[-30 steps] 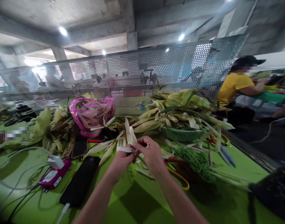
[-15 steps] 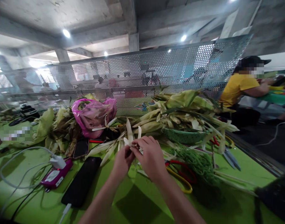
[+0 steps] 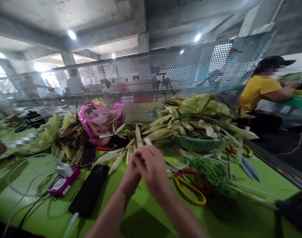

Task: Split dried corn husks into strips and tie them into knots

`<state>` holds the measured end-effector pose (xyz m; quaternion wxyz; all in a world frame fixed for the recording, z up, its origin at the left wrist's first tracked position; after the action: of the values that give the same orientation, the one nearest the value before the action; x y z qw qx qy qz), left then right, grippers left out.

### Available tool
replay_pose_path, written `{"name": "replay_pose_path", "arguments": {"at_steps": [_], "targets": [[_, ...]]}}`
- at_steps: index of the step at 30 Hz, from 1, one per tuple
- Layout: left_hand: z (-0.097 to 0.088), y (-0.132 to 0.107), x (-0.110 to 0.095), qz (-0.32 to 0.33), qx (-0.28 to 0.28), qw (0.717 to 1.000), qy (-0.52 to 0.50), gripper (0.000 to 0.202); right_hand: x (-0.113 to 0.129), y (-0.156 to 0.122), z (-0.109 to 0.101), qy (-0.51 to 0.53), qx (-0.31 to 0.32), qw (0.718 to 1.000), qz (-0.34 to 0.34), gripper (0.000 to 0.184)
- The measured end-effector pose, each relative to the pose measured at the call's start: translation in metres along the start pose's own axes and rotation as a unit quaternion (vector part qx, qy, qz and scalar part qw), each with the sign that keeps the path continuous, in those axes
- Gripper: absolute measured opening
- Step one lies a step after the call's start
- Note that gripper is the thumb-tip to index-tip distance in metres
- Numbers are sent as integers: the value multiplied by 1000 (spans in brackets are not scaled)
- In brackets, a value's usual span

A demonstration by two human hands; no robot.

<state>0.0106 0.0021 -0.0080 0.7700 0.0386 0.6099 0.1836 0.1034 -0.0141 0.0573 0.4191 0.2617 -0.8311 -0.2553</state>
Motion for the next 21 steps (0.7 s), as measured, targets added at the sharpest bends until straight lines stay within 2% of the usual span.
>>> {"name": "replay_pose_path", "arguments": {"at_steps": [1, 3, 6, 9, 12, 15, 21], "targets": [[-2, 2, -3, -14, 32, 999, -14, 33, -8, 2, -8, 18, -39, 999, 20, 8], [-8, 7, -10, -20, 26, 999, -14, 36, -24, 7, -20, 34, -70, 995, 56, 14], [-11, 10, -16, -2, 32, 999, -12, 34, -34, 11, -21, 2, -2, 998, 62, 18], [-5, 6, -13, 40, 71, 996, -38, 29, -29, 8, -11, -71, 47, 995, 44, 20], [0, 2, -6, 61, 93, 994, -14, 19, -22, 5, -3, -116, 54, 992, 22, 11], [2, 1, 0, 54, 102, 993, 26, 9, -20, 2, -2, -128, 51, 990, 4, 13], [5, -1, -1, 28, 102, 994, -39, 11, -14, -3, 5, -153, 64, 986, -9, 18]]}}
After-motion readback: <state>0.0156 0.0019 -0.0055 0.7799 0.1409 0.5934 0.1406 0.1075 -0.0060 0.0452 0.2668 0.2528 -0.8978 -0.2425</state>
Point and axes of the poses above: each hand's wrist, its own y-axis towards the middle knuckle, its own z-axis out of the palm, x = y × z, the point moved 2 cm from there along y, towards the middle knuckle, and after that the axes turned 11 degrees about z, right-handed, at the moved point
